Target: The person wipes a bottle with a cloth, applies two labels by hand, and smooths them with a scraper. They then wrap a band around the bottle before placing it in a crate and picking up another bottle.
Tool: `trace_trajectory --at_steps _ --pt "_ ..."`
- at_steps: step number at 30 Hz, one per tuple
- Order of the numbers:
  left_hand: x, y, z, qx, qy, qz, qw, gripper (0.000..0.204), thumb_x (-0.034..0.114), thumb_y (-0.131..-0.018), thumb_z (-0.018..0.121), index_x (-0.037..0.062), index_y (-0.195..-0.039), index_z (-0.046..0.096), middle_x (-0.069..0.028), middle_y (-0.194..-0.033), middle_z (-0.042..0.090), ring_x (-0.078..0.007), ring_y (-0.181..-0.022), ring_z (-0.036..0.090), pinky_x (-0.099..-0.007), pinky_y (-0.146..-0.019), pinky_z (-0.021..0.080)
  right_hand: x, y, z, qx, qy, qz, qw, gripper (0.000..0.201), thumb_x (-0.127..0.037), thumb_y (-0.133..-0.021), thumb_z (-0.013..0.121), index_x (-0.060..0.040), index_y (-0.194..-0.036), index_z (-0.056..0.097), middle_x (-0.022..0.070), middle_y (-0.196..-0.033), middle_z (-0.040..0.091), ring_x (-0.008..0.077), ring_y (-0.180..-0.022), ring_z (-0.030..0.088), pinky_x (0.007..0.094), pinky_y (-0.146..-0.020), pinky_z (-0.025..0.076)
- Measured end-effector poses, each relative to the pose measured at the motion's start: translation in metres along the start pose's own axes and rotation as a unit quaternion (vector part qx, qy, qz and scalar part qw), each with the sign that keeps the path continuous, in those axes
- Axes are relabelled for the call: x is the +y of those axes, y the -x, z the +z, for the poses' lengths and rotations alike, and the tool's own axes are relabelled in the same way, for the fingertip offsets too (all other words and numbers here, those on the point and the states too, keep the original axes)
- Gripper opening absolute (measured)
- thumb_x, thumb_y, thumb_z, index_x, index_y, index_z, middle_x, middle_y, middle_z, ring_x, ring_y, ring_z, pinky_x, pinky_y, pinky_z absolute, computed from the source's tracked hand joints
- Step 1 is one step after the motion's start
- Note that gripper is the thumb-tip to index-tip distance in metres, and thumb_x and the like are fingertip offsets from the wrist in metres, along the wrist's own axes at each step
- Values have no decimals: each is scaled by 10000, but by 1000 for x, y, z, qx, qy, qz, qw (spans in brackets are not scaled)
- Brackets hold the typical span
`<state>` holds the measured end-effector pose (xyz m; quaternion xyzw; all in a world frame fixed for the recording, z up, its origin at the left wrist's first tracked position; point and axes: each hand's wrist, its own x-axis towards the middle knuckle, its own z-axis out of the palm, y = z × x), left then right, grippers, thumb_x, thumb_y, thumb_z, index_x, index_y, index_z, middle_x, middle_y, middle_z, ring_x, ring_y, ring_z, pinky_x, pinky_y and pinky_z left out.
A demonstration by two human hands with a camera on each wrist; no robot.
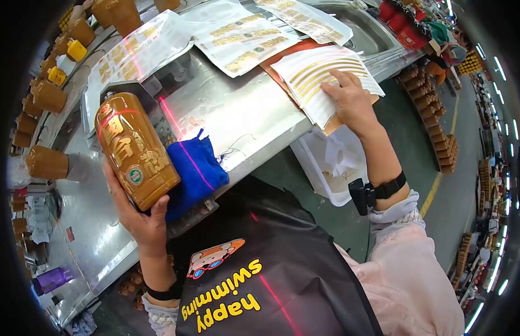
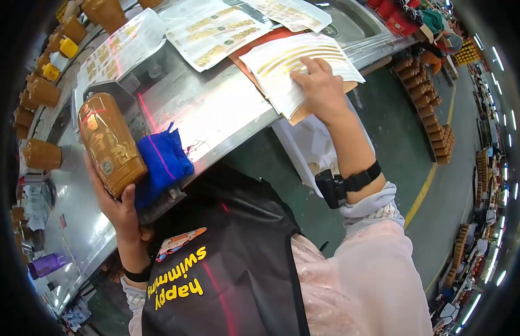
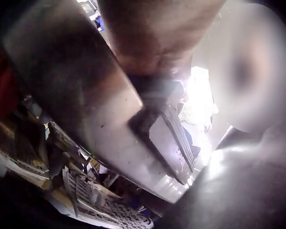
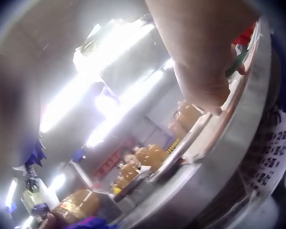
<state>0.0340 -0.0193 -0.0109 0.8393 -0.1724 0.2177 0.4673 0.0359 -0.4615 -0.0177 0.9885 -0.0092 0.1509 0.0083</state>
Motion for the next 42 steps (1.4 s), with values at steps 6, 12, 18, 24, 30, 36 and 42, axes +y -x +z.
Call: trace_trajectory --at_steps 6,12,18,24,30,36,42 --pt "-1 2 0 0 17 -9 1000 1058 581 -817 712 -46 -1517 224 -211 -1537 329 -311 -1411 346 -403 -1150 269 9 -11 2 -10 -151 -42 988 404 -26 -817 650 -157 -1197 682 132 -1400 523 345 -1293 467 422 -1063 408" --pt "-3 6 -1 -8 18 -20 1000 953 494 -877 690 -32 -1522 225 -203 -1527 347 -296 -1383 385 -392 -1133 292 8 -8 -5 19 -162 -110 980 282 -137 -825 715 -138 -1107 726 133 -1345 553 344 -1231 504 417 -1018 449" --pt "-3 8 -2 -6 3 -25 1000 934 479 -883 693 -28 -1520 234 -199 -1518 363 -284 -1359 414 -385 -1119 314 3 -1 -8 32 -176 -104 978 217 -135 -800 739 -89 -1012 746 131 -1260 596 336 -1185 526 416 -973 464" --pt "-3 10 -1 -4 9 -31 999 920 464 -886 697 -17 -1522 238 -193 -1513 373 -279 -1352 423 -376 -1110 326 4 6 -7 12 -191 -96 977 202 -111 -792 740 -105 -994 747 102 -1251 595 331 -1192 514 415 -978 457" --pt "-2 11 0 -1 11 -37 999 919 466 -884 701 -9 -1525 244 -183 -1507 381 -267 -1336 432 -368 -1102 331 9 9 -10 28 -210 -121 970 190 -104 -796 733 -104 -986 739 98 -1250 593 325 -1187 512 418 -982 454" --pt "-4 12 0 4 16 -43 999 920 464 -880 706 -6 -1525 248 -172 -1506 384 -254 -1332 434 -363 -1102 332 12 16 -8 40 -174 -79 981 139 -97 -789 735 -76 -924 713 112 -1231 602 340 -1191 507 418 -985 449" --pt "-5 13 -2 -7 7 -35 999 872 426 -910 682 4 -1531 239 -156 -1506 380 -243 -1329 434 -363 -1102 336 13 18 -12 46 -194 -100 975 123 -77 -780 734 -59 -898 704 118 -1218 606 344 -1193 503 423 -980 448"
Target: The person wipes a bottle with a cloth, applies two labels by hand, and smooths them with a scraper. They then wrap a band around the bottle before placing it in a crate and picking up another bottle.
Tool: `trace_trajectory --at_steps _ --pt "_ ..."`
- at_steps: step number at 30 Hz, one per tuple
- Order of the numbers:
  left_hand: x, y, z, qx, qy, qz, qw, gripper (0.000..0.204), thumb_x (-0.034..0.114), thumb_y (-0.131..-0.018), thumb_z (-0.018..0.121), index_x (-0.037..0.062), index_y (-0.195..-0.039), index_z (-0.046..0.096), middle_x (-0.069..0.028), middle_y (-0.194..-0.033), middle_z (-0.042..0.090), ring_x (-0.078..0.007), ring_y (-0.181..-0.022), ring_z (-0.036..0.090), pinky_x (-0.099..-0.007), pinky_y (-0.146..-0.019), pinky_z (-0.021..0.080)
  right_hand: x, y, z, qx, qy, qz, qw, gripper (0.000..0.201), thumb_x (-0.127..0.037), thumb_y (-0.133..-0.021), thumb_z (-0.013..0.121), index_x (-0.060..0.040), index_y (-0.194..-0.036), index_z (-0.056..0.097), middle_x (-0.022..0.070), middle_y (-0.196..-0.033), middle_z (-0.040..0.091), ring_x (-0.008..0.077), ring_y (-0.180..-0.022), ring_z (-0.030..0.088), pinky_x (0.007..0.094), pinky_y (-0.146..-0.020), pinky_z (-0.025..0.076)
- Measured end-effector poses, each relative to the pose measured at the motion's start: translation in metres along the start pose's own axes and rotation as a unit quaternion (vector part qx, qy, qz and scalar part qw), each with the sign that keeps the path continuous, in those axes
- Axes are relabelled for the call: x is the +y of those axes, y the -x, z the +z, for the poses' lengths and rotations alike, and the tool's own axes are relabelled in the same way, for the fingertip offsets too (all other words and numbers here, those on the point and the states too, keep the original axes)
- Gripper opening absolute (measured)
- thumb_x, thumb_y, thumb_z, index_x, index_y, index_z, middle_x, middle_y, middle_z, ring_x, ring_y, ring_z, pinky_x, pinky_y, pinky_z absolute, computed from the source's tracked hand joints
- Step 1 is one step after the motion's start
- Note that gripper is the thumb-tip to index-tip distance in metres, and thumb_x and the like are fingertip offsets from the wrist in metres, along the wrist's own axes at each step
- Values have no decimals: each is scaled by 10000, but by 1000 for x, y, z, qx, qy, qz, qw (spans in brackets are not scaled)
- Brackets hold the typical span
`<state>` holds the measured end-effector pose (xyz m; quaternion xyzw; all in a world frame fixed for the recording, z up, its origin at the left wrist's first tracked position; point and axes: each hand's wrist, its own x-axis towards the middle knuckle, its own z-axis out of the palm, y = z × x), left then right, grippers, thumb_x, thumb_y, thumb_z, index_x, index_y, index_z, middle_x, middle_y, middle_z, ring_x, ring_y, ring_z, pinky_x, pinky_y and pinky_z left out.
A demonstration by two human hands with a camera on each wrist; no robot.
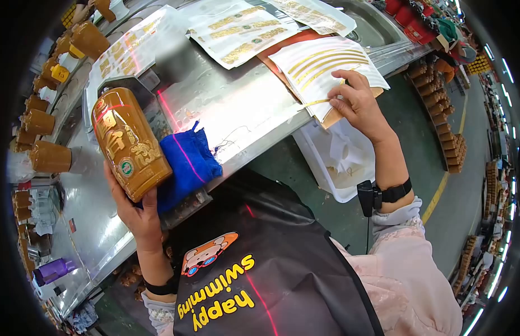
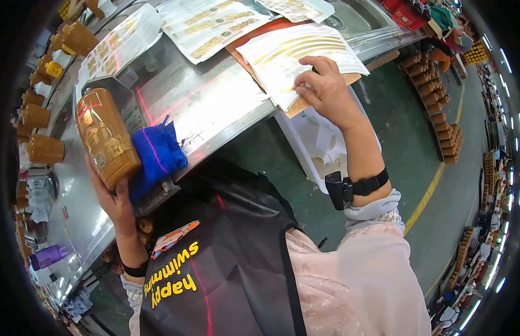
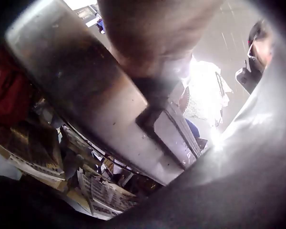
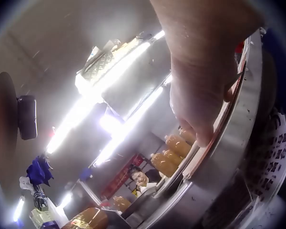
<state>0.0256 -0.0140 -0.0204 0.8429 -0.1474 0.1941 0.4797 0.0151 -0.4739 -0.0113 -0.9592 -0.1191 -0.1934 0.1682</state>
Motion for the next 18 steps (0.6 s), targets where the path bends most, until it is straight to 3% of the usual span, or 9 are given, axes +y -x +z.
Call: trace_trajectory --at_steps 4,7,10,13,14,18 --pt "-1 -1 0 -3 -1 22 1000 843 396 -926 670 7 -1533 234 -143 -1496 390 -236 -1326 432 -363 -1102 335 0 1 2 16 -6 -15 1000 90 -64 -778 726 -42 -853 682 120 -1208 604 348 -1186 503 432 -988 436" --pt "-3 1 1 16 29 0 999 908 421 -874 729 -33 -1509 264 -174 -1515 376 -272 -1344 427 -382 -1118 318 0 2 4 33 12 -20 999 72 -54 -787 711 -29 -837 666 119 -1195 597 343 -1179 501 425 -991 422" --pt "3 0 -6 47 -75 23 996 884 361 -831 779 -29 -1485 330 -194 -1475 433 -311 -1342 441 -430 -1134 294 -4 0 3 50 -1 6 999 60 -43 -800 690 -20 -837 650 115 -1186 584 331 -1172 495 413 -993 404" --pt "21 -13 -23 31 -300 178 936 861 307 -775 819 -25 -1450 401 -202 -1418 501 -358 -1333 451 -484 -1147 255 -25 -13 -10 47 -53 45 996 35 -34 -845 656 -17 -849 625 121 -1204 559 319 -1149 488 405 -1003 374" --pt "31 -19 -23 21 -317 209 925 845 290 -747 825 -25 -1429 437 -191 -1370 548 -387 -1323 455 -504 -1152 224 -33 -22 -17 42 -57 25 997 38 -35 -854 650 -12 -845 620 129 -1201 558 319 -1145 489 400 -1000 375" --pt "20 -8 -11 40 -252 175 951 830 311 -770 805 -16 -1436 431 -184 -1390 528 -387 -1335 440 -520 -1145 227 -85 -59 -30 21 -105 -41 993 63 -26 -878 617 12 -831 599 168 -1193 549 315 -1149 490 370 -989 373"
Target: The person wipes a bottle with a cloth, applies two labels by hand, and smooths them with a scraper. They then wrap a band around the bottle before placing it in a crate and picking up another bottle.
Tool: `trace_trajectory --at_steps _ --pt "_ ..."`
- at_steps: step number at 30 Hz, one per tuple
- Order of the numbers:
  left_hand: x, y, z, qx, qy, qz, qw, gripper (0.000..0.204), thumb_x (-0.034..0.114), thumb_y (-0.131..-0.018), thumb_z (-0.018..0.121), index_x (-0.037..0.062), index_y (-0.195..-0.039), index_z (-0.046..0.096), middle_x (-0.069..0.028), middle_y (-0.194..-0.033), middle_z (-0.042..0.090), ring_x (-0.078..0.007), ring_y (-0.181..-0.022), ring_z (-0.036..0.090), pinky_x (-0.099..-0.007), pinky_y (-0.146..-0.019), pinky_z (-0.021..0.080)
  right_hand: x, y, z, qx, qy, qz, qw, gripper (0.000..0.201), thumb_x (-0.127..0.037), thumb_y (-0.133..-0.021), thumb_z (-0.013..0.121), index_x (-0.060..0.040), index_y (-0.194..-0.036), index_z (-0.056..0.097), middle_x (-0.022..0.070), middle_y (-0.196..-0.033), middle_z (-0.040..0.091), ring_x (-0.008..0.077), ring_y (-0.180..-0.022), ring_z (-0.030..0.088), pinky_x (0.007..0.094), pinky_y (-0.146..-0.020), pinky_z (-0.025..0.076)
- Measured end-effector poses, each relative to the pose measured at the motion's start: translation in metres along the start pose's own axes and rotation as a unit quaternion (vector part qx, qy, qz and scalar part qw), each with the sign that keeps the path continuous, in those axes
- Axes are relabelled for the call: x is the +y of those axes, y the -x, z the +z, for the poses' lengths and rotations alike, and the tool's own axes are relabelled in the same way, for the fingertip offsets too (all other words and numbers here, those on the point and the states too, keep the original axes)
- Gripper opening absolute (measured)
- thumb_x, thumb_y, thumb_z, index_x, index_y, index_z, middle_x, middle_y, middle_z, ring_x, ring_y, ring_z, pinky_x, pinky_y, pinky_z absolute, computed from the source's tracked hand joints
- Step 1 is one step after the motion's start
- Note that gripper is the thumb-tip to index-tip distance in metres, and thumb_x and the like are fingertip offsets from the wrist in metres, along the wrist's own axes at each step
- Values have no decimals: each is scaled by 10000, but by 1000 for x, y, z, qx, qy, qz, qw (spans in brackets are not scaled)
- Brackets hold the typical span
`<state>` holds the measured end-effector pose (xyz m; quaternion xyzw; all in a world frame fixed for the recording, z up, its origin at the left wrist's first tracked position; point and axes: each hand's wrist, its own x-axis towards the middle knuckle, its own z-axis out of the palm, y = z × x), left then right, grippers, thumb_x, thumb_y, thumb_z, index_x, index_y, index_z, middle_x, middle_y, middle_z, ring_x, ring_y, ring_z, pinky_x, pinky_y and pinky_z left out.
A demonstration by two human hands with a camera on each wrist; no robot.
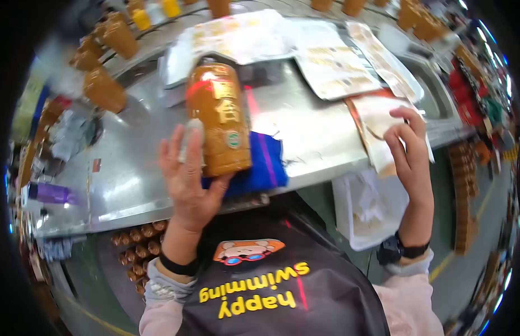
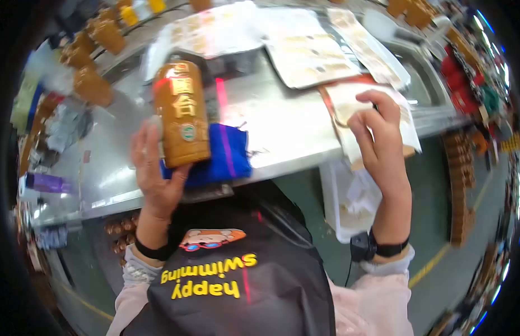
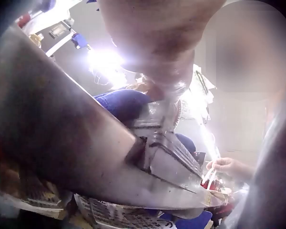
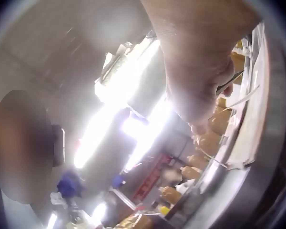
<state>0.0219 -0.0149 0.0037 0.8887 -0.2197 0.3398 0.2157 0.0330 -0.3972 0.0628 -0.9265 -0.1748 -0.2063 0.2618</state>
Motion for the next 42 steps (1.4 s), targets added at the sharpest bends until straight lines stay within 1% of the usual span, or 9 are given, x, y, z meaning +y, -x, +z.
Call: trace_trajectory --at_steps 3,9,10,13,16,20,23,35,42 --pt "-4 24 8 24 125 -138 982 804 327 -795 780 3 -1443 432 -199 -1393 512 -383 -1337 430 -542 -1138 225 -51 -30 27 -37 -144 -68 987 43 -8 -859 624 -6 -825 598 170 -1203 528 343 -1184 468 408 -1022 353" --pt "-1 3 -18 -11 -45 -10 999 786 350 -827 755 -19 -1434 417 -218 -1387 511 -408 -1314 453 -504 -1141 256 -114 -63 59 -93 -218 -158 959 95 30 -790 669 -10 -844 602 154 -1182 525 353 -1192 457 435 -1039 350" --pt "-1 3 -17 -15 -25 -15 999 751 338 -817 756 51 -1442 454 -176 -1363 534 -392 -1357 383 -536 -1107 259 -121 -65 63 -96 -225 -176 953 135 46 -768 674 -24 -860 603 147 -1179 524 358 -1180 465 443 -1032 357" --pt "4 -1 -23 -9 220 -101 970 674 319 -868 708 67 -1442 460 -204 -1389 504 -420 -1394 300 -516 -1127 212 -134 -67 77 -103 -233 -188 949 148 37 -772 680 -43 -872 606 144 -1178 524 362 -1173 470 447 -1021 363" --pt "6 -9 -26 -52 392 -143 907 443 288 -912 662 26 -1264 601 -230 -1496 379 -365 -1425 244 -469 -1145 187 -140 -66 89 -105 -246 -181 946 138 3 -781 699 -58 -865 609 142 -1175 523 367 -1173 471 436 -1007 368" --pt "10 -12 -26 -61 294 -125 946 168 228 -950 605 70 -898 630 -253 -1490 391 -357 -1359 320 -436 -1131 192 -135 -63 97 -110 -238 -168 950 101 -18 -822 683 -49 -875 603 156 -1171 521 353 -1138 477 426 -982 378" --pt "8 -4 -27 -43 274 -169 946 186 249 -934 626 68 -894 628 -284 -1404 464 -409 -1302 360 -479 -1132 154 -124 -54 108 -118 -243 -143 952 73 -30 -854 667 -39 -876 598 164 -1160 520 340 -1107 476 412 -964 384" --pt "3 14 -19 -17 290 -272 917 189 223 -906 669 56 -854 597 -252 -1364 517 -380 -1208 434 -454 -1058 301 -120 -44 121 -144 -279 -68 947 171 -95 -826 743 -39 -823 581 178 -1125 524 314 -1078 508 382 -913 413" --pt "-2 22 -7 22 384 -332 862 213 230 -925 660 41 -982 581 -135 -1104 565 -305 -1102 466 -385 -995 357 -115 -40 123 -151 -300 -43 941 155 -83 -835 734 -39 -816 586 173 -1138 516 276 -1057 523 350 -872 431"
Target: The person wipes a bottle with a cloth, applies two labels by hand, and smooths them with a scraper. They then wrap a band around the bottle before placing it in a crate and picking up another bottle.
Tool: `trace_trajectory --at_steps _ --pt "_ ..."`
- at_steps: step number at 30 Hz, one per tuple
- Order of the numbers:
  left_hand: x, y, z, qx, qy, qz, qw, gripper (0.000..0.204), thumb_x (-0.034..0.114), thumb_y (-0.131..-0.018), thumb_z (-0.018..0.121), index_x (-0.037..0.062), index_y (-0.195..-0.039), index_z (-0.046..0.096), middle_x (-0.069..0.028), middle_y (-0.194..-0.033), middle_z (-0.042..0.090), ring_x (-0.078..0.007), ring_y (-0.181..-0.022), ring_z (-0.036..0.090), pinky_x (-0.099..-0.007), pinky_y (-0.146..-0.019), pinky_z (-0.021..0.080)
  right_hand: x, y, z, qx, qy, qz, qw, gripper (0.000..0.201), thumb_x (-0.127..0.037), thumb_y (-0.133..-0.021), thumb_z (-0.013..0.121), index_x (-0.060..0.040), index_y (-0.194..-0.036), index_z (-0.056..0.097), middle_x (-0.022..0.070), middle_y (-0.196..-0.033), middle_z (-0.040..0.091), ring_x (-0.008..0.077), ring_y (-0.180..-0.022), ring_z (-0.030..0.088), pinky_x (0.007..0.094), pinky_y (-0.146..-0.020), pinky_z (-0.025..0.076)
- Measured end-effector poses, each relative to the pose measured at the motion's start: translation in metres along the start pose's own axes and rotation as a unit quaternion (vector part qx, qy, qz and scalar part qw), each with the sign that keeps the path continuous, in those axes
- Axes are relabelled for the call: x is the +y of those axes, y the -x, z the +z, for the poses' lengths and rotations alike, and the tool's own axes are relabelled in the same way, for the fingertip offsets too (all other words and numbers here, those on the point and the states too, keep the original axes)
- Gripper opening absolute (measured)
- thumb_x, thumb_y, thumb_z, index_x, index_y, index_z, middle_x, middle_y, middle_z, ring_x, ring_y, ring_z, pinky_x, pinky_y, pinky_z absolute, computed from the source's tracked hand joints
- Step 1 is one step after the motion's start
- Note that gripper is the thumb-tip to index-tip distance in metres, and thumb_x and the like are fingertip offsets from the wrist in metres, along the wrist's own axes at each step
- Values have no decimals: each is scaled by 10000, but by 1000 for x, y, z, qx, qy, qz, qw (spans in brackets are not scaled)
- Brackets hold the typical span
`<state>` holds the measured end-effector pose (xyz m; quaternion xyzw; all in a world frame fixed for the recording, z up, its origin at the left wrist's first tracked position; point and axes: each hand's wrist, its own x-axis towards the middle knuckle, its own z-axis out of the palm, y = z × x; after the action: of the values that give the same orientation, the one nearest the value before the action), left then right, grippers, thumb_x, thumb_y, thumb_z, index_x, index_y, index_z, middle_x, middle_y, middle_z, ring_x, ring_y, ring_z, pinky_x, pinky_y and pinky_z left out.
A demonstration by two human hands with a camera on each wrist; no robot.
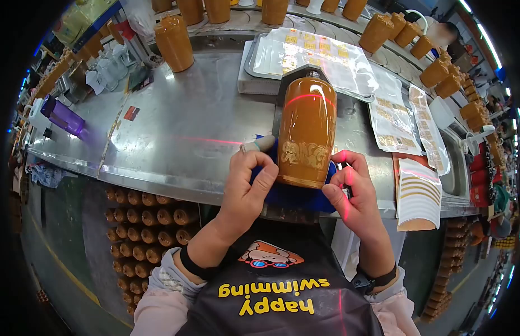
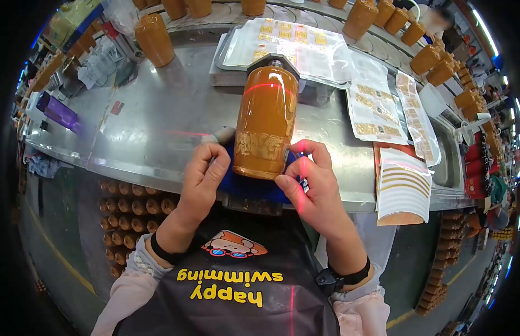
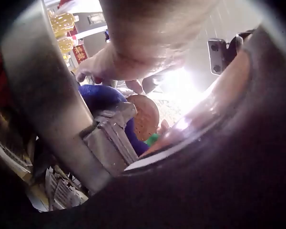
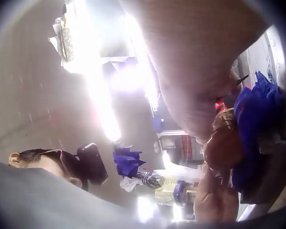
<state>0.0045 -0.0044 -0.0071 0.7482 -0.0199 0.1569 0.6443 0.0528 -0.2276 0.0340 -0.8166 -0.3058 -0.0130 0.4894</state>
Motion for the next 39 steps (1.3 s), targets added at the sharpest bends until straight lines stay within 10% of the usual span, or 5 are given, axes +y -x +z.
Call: trace_trajectory --at_steps 6,39 --pt "5 -2 7 -19 -42 -9 999 455 275 -903 696 31 -1208 464 -153 -1178 467 -280 -1120 443 -378 -993 361 2 -1 0 -1 6 -6 1000 150 -83 -836 732 -39 -820 589 174 -1143 518 266 -1046 529 344 -850 438" --pt "-1 -3 10 -28 17 -26 999 483 285 -924 672 23 -1242 420 -138 -1213 456 -259 -1150 435 -368 -1034 337 15 -1 -3 -48 -110 61 991 121 -132 -942 575 -29 -890 612 156 -1247 456 265 -1215 431 353 -1006 368"
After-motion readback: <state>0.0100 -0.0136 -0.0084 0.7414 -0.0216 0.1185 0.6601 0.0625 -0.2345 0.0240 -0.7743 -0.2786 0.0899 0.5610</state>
